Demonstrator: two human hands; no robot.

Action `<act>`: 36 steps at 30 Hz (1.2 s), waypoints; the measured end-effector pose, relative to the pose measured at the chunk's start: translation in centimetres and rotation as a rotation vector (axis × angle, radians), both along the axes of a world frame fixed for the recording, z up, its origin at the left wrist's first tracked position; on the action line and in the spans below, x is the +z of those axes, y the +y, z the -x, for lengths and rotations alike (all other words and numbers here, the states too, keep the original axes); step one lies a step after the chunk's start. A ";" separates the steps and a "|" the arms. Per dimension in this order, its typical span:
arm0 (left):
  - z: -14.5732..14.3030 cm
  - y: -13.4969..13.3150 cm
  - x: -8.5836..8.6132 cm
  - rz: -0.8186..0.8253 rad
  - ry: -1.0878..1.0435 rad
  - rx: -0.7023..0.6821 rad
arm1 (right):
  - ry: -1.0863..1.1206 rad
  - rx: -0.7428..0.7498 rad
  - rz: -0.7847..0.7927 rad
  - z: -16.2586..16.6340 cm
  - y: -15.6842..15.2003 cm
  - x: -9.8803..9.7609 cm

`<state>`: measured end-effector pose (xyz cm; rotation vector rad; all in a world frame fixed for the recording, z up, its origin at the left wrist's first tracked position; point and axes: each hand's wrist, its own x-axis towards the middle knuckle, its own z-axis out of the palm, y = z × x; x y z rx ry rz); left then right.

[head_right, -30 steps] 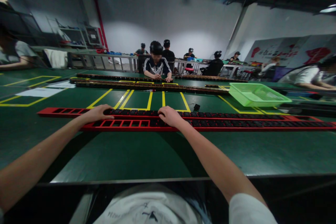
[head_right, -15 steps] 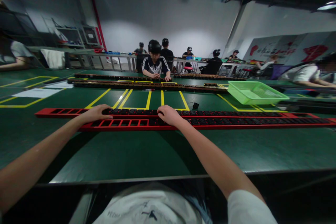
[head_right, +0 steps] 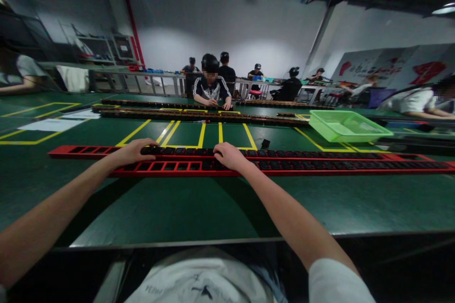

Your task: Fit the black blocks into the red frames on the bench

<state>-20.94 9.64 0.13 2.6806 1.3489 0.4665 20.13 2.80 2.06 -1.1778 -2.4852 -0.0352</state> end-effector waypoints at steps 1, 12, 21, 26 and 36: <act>-0.5 -0.2 0.1 -0.010 -0.017 -0.036 | 0.001 0.002 -0.001 0.0 0.0 0.0; -2.5 -0.3 -0.7 -0.103 -0.028 -0.178 | -0.002 -0.005 0.001 -0.1 0.4 -0.3; -4.2 -1.1 -0.6 -0.072 -0.052 -0.221 | 0.003 -0.006 0.008 0.0 0.2 -0.1; -4.4 -1.2 -0.4 -0.020 -0.078 -0.192 | 0.004 -0.018 0.022 0.0 0.1 0.0; -3.5 -0.9 -0.6 -0.012 -0.087 -0.100 | -0.006 -0.020 0.024 -0.1 0.0 0.0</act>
